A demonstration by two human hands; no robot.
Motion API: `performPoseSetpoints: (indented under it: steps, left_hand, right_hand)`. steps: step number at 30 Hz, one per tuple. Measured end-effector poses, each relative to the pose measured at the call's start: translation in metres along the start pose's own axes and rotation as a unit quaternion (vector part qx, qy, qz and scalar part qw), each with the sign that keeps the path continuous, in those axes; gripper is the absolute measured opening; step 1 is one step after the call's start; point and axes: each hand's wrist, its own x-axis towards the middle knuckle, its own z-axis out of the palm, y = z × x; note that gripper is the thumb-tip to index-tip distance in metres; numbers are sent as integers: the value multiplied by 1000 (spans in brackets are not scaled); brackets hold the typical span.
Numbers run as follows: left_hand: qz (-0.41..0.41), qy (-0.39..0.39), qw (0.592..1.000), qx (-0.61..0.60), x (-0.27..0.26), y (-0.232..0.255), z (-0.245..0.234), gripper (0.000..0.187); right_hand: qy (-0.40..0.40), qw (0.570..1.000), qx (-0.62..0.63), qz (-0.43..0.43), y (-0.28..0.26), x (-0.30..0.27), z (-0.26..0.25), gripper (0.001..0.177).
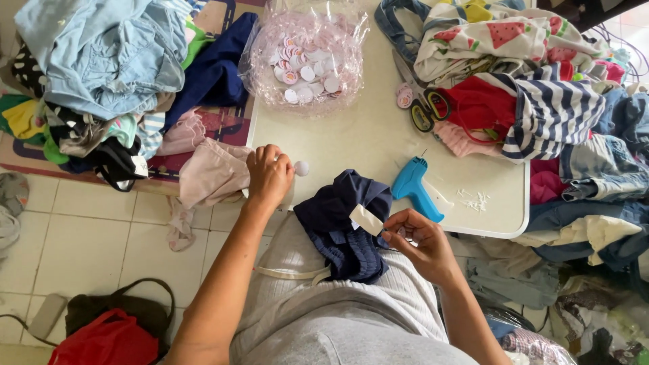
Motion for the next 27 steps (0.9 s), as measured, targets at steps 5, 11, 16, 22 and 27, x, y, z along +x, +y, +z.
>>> performPoseSetpoints:
  steps: [5,11,16,22,27]
  left_hand:
    - [-67,-51,961,-262,12,16,-80,7]
    - [-27,-103,834,-541,9,65,-205,5]
    - [81,-135,787,-596,-9,141,-209,9]
    - [149,-90,814,-554,-27,166,-167,9]
    - [157,-89,823,-539,-35,169,-157,10]
  right_hand:
    - [-10,998,67,15,3,3,7,13]
    - [-14,989,146,34,18,10,11,14]
    - [15,960,263,94,30,16,18,29]
    - [-45,930,361,59,35,11,11,39]
    - [6,927,361,98,47,3,4,25]
